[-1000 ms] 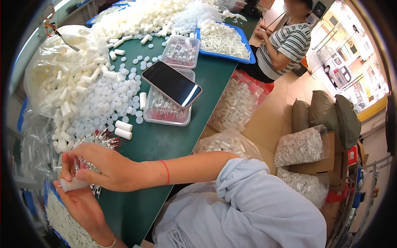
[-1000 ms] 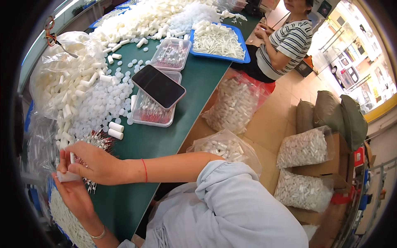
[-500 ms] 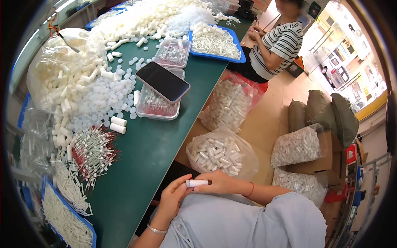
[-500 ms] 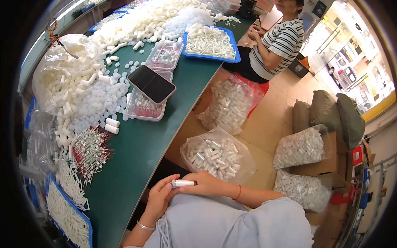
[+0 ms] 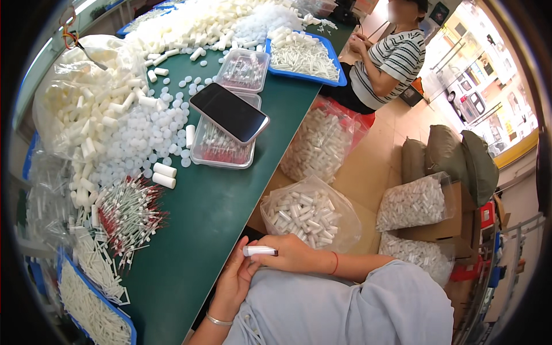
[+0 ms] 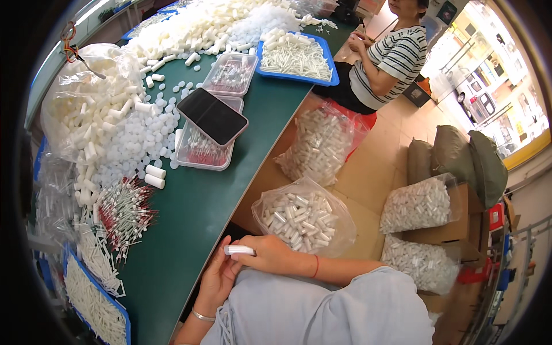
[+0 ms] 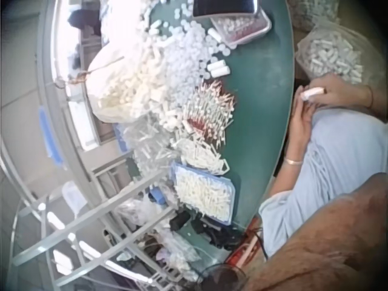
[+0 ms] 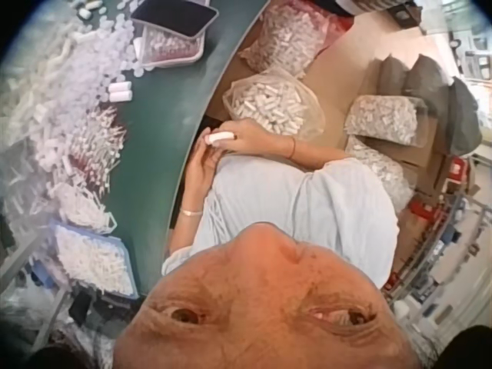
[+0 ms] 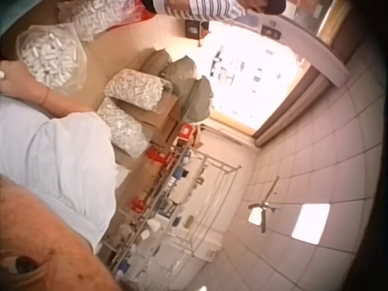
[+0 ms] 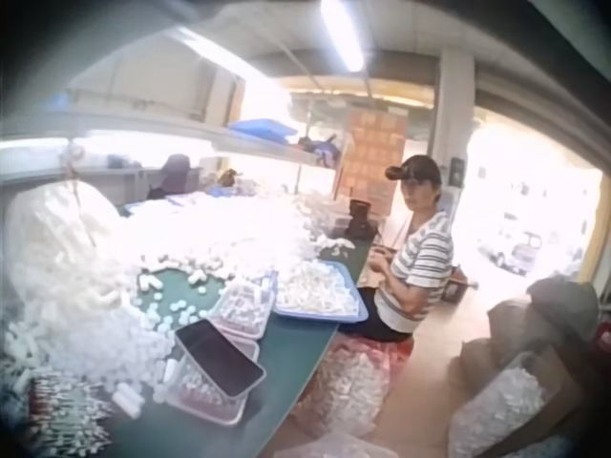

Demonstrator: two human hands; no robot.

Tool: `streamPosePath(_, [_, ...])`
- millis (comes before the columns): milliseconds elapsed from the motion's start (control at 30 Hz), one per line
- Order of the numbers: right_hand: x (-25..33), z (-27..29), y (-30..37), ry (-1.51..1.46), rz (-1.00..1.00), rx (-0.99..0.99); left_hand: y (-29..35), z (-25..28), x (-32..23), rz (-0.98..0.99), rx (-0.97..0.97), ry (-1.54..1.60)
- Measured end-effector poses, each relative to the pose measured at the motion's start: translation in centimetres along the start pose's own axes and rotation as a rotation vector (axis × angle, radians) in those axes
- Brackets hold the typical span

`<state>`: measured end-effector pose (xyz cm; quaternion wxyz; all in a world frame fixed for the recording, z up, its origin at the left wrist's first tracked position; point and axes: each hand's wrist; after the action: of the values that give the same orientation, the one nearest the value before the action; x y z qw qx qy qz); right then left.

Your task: The person assembles electronic components by hand, inserting wire pins and cotton cylinders into small white tubes, attaching plastic caps, and placing the assembled units into a bag.

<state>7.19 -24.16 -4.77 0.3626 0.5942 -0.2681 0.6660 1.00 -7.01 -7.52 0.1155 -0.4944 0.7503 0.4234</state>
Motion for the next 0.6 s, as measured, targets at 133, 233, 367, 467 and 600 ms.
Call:
streamPosePath(133, [0.0, -0.6, -0.5, 0.053, 0.097, -0.057, -0.2, 0.5, 0.0, 0.005, 0.027, 0.002])
streamPosePath(233, [-0.3, -1.3, -0.9, 0.103, 0.154, -0.101, -0.1, 0.3, 0.1, -0.022, -0.001, 0.043])
streamPosePath(367, [-0.1, -1.6, -1.0, 0.167, 0.178, -0.115, 0.3, -0.2, -0.5, -0.056, 0.040, 0.057])
streamPosePath(467, [-0.1, -1.6, -0.9, 0.168, 0.185, -0.121, 0.5, -0.1, -0.5, -0.052, 0.067, 0.067])
streamPosePath(600, [0.0, -1.8, -0.8, 0.183, 0.180, -0.128, 0.6, -0.2, -0.6, -0.066, 0.076, 0.049])
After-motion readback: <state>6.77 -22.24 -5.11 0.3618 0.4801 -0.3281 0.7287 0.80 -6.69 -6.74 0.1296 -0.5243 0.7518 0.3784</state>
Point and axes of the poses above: each hand's wrist, its own y-axis away from the middle knuckle, its own z-axis out of the back of the hand, x = y × z, and after that the axes turned 15 degrees about -y, right-handed
